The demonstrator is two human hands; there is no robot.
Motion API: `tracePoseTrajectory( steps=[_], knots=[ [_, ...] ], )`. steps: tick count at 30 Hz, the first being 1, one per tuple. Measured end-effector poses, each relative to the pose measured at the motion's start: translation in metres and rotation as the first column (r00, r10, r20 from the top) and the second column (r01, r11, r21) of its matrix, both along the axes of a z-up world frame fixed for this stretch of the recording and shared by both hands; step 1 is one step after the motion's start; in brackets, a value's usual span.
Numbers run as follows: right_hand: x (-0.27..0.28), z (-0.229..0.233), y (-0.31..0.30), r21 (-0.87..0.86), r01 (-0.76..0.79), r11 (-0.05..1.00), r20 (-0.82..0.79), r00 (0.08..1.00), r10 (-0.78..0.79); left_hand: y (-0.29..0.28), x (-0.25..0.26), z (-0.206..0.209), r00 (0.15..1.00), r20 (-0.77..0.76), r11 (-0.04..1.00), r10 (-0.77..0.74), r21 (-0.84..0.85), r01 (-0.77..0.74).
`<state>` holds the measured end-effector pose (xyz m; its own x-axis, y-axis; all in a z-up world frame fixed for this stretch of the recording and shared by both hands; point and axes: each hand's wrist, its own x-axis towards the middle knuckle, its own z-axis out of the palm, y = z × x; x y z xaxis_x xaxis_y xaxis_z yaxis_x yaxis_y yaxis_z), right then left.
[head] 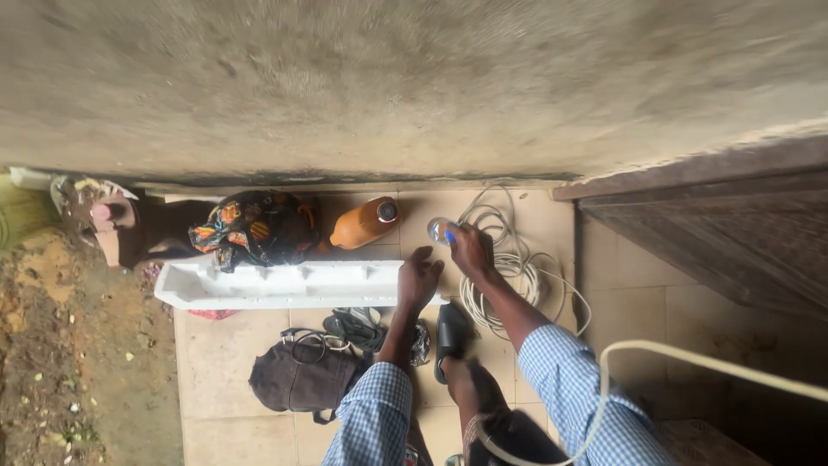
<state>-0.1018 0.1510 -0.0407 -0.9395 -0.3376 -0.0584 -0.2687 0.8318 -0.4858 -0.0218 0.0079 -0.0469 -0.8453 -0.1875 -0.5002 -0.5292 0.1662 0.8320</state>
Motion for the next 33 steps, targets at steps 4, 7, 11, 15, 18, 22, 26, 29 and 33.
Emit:
tracePoseTrajectory(
  steps=[4, 7, 11, 15, 18, 22, 26, 29, 33],
  knots=[
    [-0.016, -0.043, -0.003, -0.035, 0.004, 0.999, 0.036, 0.999, -0.002, 0.008, -0.013, -0.049, 0.997, 0.028, 0.993, 0.076, 0.091, -0.078],
    [-0.022, -0.078, 0.003, 0.030, -0.028, 0.999, -0.006, 1.000, 0.028, 0.015, -0.014, -0.089, 0.993, -0.012, 0.991, 0.114, 0.079, -0.112],
    [-0.028, -0.109, 0.008, 0.072, -0.034, 0.997, 0.043, 0.999, 0.031, 0.019, -0.017, -0.116, 0.990, -0.018, 0.984, 0.141, 0.110, -0.138],
    [-0.032, -0.123, 0.008, 0.076, -0.055, 0.996, 0.057, 0.997, 0.051, 0.020, -0.025, -0.122, 0.989, 0.004, 0.977, 0.150, 0.153, -0.148],
    [-0.032, -0.139, 0.010, 0.092, -0.052, 0.994, 0.091, 0.995, 0.044, 0.017, -0.028, -0.125, 0.994, -0.005, 0.987, 0.109, 0.123, -0.107],
    [-0.029, -0.142, 0.008, 0.124, -0.088, 0.988, 0.153, 0.986, 0.069, 0.015, -0.027, -0.144, 0.994, -0.018, 0.989, 0.104, 0.108, -0.102],
    [-0.027, -0.150, 0.006, 0.131, -0.050, 0.990, 0.179, 0.983, 0.026, 0.007, -0.031, -0.136, 0.996, -0.001, 0.984, 0.090, 0.151, -0.089],
    [-0.022, -0.163, 0.009, 0.213, -0.054, 0.976, 0.193, 0.981, 0.013, 0.007, -0.026, -0.142, 0.996, -0.014, 0.982, 0.089, 0.171, -0.085],
    [-0.018, -0.155, 0.012, 0.239, -0.051, 0.970, 0.220, 0.976, -0.003, 0.005, -0.021, -0.135, 0.992, -0.053, 0.962, 0.111, 0.256, -0.094]
  ],
)
